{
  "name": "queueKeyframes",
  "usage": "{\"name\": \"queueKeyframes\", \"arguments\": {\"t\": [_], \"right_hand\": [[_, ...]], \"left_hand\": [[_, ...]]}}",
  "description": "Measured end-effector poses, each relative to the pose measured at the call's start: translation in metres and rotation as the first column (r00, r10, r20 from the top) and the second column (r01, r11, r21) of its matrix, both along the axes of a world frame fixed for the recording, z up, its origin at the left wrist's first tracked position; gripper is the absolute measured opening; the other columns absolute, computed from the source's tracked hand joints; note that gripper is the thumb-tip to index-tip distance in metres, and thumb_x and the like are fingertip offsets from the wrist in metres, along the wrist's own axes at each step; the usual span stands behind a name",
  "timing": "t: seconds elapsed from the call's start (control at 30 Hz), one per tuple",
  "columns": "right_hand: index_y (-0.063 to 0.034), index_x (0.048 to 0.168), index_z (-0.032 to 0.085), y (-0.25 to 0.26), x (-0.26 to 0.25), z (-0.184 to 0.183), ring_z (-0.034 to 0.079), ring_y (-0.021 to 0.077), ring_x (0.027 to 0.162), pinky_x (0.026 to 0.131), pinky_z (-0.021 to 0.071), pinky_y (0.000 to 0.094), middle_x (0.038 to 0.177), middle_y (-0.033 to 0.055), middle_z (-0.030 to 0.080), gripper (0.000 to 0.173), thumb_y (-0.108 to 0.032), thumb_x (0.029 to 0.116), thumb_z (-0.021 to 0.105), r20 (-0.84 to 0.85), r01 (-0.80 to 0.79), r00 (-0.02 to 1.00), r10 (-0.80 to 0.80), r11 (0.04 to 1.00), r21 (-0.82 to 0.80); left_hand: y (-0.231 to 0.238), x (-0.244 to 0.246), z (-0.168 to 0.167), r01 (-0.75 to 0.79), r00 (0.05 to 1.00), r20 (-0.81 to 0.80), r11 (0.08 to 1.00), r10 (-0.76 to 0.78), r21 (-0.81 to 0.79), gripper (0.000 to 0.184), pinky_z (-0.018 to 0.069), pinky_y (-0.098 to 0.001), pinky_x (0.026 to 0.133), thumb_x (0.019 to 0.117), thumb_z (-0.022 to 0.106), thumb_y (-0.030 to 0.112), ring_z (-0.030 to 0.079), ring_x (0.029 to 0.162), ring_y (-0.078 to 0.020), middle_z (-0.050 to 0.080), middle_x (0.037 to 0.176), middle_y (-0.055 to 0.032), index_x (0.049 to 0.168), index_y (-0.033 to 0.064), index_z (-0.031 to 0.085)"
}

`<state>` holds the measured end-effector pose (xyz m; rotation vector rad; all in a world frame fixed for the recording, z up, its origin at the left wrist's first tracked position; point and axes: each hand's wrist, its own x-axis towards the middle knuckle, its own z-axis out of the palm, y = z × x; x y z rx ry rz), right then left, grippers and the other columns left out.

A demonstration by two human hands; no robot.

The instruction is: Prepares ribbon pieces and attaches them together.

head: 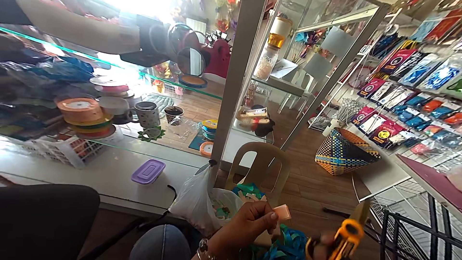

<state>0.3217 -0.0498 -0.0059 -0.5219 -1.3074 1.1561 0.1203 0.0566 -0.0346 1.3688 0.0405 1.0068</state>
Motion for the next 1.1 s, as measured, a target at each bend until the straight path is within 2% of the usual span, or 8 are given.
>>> {"name": "queueKeyframes", "arguments": {"t": [0.13,0.23,0.33,0.43,0.57,0.73,0.8,1.1], "right_hand": [[-0.0158,0.126,0.064,0.053,0.039,-0.015,0.061,-0.0009,0.07,0.059,0.0502,0.0171,0.092,-0.0059,0.071,0.033,-0.029,0.0958,0.07,0.468,0.203,0.882,-0.051,0.938,-0.28],[0.0034,0.133,0.058,0.101,0.037,-0.082,0.066,0.0293,0.099,0.09,0.0533,0.0458,0.115,0.02,0.067,0.036,-0.013,0.1011,0.061,0.875,0.414,0.342,0.343,0.781,-0.468],[0.0012,0.136,0.059,0.111,0.023,-0.153,0.058,0.0411,0.127,0.108,0.0442,0.0574,0.135,0.026,0.061,0.04,-0.01,0.0985,0.061,0.854,0.475,-0.068,0.516,0.769,-0.427],[0.0033,0.141,0.051,0.11,0.015,-0.187,0.058,0.0442,0.126,0.104,0.0478,0.0583,0.134,0.0284,0.059,0.05,-0.01,0.0949,0.067,0.84,0.528,-0.148,0.522,0.76,-0.379],[-0.0008,0.14,0.055,0.124,0.009,-0.148,0.063,0.042,0.12,0.102,0.0481,0.059,0.126,0.026,0.065,0.04,-0.019,0.104,0.057,0.919,0.543,0.049,0.391,0.762,-0.353],[-0.006,0.114,0.068,0.091,-0.007,-0.04,0.067,0.0053,0.087,0.071,0.0566,0.0233,0.104,-0.0015,0.072,0.038,-0.039,0.1051,0.052,0.383,0.306,0.907,-0.176,0.9,-0.31],[-0.0074,0.122,0.067,0.075,-0.009,-0.017,0.068,0.0064,0.095,0.076,0.0576,0.0235,0.111,-0.0016,0.071,0.057,-0.057,0.0941,0.063,0.245,0.183,0.963,-0.11,0.937,-0.298],[-0.0021,0.098,0.075,0.061,-0.011,-0.017,0.069,0.006,0.08,0.075,0.0587,0.0206,0.09,0.0025,0.074,0.008,-0.007,0.0919,0.073,0.194,0.306,0.947,-0.255,0.899,-0.312]], "left_hand": [[0.001,-0.008,0.004,-0.06,0.998,-0.033,0.997,0.059,-0.039,0.019,0.0435,-0.0102,0.06,0.1057,0.056,0.026,0.054,0.067,0.0077,0.065,0.079,0.0119,0.091,0.017,0.065],[0.0,-0.01,0.005,-0.085,0.995,-0.048,0.996,0.083,-0.035,0.019,0.0437,-0.0105,0.06,0.1061,0.055,0.026,0.055,0.067,0.0076,0.066,0.08,0.0123,0.092,0.0185,0.065],[0.002,-0.011,0.003,-0.073,0.997,-0.026,0.997,0.072,-0.038,0.017,0.0458,-0.012,0.063,0.106,0.055,0.025,0.056,0.069,0.0065,0.066,0.083,0.0112,0.095,0.0179,0.066],[0.005,-0.014,-0.004,-0.063,0.998,-0.025,0.996,0.062,-0.061,0.018,0.0414,-0.0111,0.059,0.106,0.052,0.023,0.051,0.066,0.0073,0.066,0.086,0.0107,0.096,0.0182,0.066],[0.008,-0.015,-0.011,-0.088,0.995,-0.056,0.994,0.085,-0.066,0.021,0.0358,-0.01,0.054,0.1053,0.048,0.023,0.046,0.062,0.0089,0.066,0.086,0.0107,0.098,0.0184,0.067],[0.005,-0.011,-0.013,-0.181,0.975,-0.132,0.983,0.176,-0.021,0.022,0.036,-0.0096,0.055,0.1046,0.046,0.02,0.046,0.063,0.0092,0.065,0.086,0.0114,0.098,0.0173,0.067],[0.003,-0.007,-0.014,-0.186,0.973,-0.146,0.982,0.181,-0.023,0.021,0.0353,-0.0094,0.054,0.1045,0.046,0.02,0.045,0.063,0.0097,0.064,0.086,0.0123,0.097,0.0178,0.066],[-0.001,0.008,-0.021,-0.089,0.968,-0.234,0.996,0.091,0.019,0.019,0.035,-0.01,0.055,0.1067,0.045,0.019,0.044,0.064,0.0098,0.066,0.095,0.0099,0.105,0.0164,0.064]]}}
